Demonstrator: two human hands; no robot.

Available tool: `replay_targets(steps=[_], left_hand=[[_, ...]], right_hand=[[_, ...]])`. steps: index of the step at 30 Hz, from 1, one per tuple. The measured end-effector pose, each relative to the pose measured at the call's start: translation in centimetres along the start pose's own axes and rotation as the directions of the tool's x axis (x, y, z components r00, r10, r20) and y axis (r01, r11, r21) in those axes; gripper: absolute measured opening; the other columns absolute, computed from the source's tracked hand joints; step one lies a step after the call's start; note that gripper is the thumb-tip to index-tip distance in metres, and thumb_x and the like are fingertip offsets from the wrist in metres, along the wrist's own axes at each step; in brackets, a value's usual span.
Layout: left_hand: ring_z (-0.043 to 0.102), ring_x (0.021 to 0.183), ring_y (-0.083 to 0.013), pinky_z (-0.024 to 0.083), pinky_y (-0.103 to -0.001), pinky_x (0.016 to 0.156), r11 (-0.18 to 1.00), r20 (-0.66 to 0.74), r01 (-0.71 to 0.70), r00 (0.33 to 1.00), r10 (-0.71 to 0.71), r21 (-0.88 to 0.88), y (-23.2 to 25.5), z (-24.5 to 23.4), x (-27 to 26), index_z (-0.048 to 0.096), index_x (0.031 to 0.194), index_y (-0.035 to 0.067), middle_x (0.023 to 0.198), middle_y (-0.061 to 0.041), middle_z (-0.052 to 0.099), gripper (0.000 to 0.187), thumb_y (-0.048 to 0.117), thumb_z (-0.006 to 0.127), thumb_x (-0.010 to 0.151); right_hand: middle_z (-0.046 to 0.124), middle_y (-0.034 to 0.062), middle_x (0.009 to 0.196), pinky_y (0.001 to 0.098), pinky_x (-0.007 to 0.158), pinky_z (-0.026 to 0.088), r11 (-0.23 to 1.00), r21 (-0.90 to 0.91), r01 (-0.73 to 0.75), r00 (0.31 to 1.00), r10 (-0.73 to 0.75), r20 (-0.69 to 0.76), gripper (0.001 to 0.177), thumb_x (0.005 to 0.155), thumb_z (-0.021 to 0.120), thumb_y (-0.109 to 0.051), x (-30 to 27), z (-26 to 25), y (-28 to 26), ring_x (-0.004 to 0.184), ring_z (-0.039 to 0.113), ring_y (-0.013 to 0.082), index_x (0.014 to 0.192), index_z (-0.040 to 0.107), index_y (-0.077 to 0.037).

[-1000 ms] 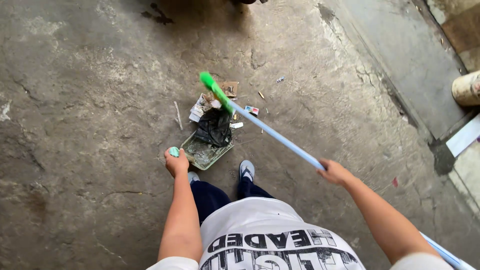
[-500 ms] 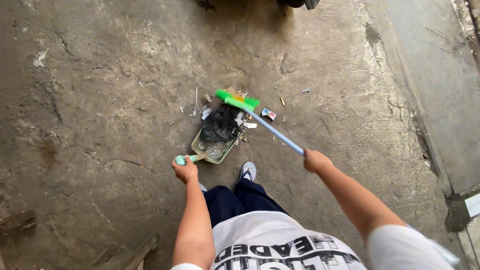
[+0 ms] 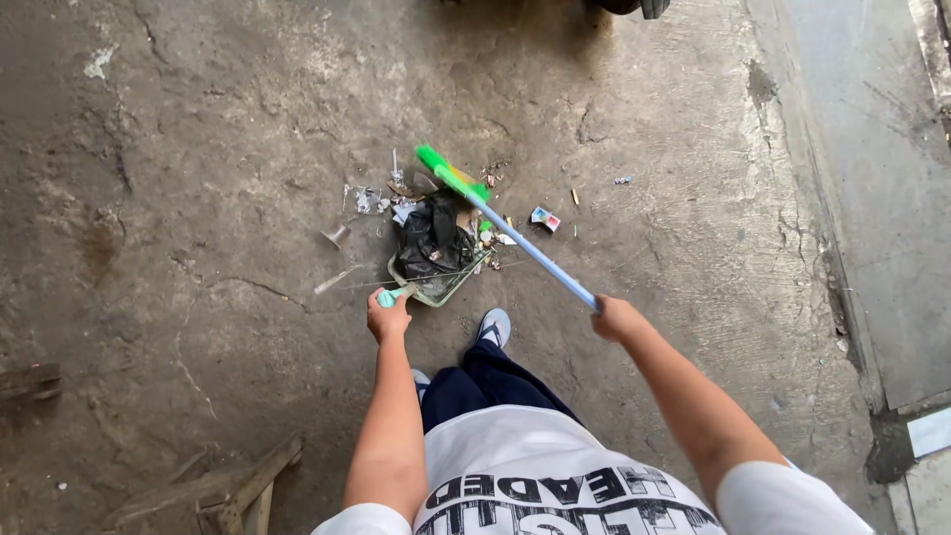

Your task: Sweeping debris and trash into a dustpan and emptying it into a storage crate.

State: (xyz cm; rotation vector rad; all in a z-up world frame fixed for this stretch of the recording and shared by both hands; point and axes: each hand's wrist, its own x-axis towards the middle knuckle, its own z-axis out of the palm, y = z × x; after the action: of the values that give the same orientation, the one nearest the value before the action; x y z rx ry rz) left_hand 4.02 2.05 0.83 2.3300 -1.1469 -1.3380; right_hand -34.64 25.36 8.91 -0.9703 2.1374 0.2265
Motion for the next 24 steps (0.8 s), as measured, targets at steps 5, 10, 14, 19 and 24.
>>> replay_targets(steps=[5, 10, 14, 19, 24], left_hand=[[0.072, 0.096, -0.0290, 0.067, -0.039, 0.065, 0.996, 0.017, -0.033, 0.999, 0.035, -0.084, -2.5, -2.5, -0.1, 0.059, 0.137, 0.020, 0.132, -0.013, 0.062, 0.061, 0.023, 0.084, 0.081], [0.074, 0.096, -0.0282, 0.067, -0.038, 0.064, 0.989, 0.066, -0.032, 0.997, 0.042, -0.141, -3.9, -4.9, -0.7, 0.066, 0.131, 0.018, 0.129, -0.011, 0.066, 0.058, 0.016, 0.084, 0.076], [0.073, 0.102, -0.0326, 0.061, -0.041, 0.081, 0.994, 0.037, -0.104, 0.994, 0.105, -0.027, -5.7, -5.8, -0.9, 0.066, 0.130, 0.020, 0.125, -0.012, 0.069, 0.054, 0.019, 0.079, 0.078], [0.066, 0.113, -0.0349, 0.054, -0.045, 0.094, 0.969, -0.021, -0.238, 0.971, 0.240, 0.062, -8.1, -6.9, -1.1, 0.068, 0.126, 0.022, 0.125, -0.012, 0.070, 0.052, 0.025, 0.081, 0.076], [0.067, 0.112, -0.0329, 0.054, -0.045, 0.095, 0.978, 0.063, -0.182, 0.982, 0.176, 0.105, -9.1, -7.4, 0.7, 0.066, 0.130, 0.024, 0.124, -0.013, 0.071, 0.060, 0.026, 0.085, 0.073]], right_hand=[[0.073, 0.0157, 0.114, 0.0487, 0.091, 0.056, 0.991, -0.110, 0.079, 0.994, -0.070, 0.090, 0.033, 0.090, 0.064, -0.025, -6.1, 2.9, 0.3, 0.107, 0.069, 0.0377, 0.121, 0.066, -0.014], [0.076, 0.0137, 0.116, 0.0428, 0.095, 0.058, 0.999, -0.036, 0.029, 0.992, -0.024, 0.127, 0.053, 0.088, 0.070, -0.032, -14.3, 1.7, 4.4, 0.107, 0.073, 0.0339, 0.140, 0.062, -0.022], [0.076, 0.0150, 0.112, 0.0446, 0.092, 0.058, 0.997, 0.081, 0.012, 1.000, -0.012, -0.010, 0.052, 0.085, 0.073, -0.031, -14.7, 4.6, 4.0, 0.103, 0.073, 0.0343, 0.134, 0.064, -0.018], [0.075, 0.0183, 0.105, 0.0468, 0.086, 0.057, 0.998, 0.058, 0.026, 0.996, -0.022, -0.082, 0.035, 0.091, 0.067, -0.025, -10.5, 11.9, 0.1, 0.098, 0.072, 0.0371, 0.121, 0.069, -0.009], [0.054, 0.0070, 0.059, 0.0365, 0.037, 0.041, 0.835, 0.511, -0.206, 0.950, 0.046, 0.308, 0.036, 0.091, 0.072, -0.026, -17.2, 11.6, 0.2, 0.039, 0.050, 0.0153, 0.122, 0.071, -0.007]])
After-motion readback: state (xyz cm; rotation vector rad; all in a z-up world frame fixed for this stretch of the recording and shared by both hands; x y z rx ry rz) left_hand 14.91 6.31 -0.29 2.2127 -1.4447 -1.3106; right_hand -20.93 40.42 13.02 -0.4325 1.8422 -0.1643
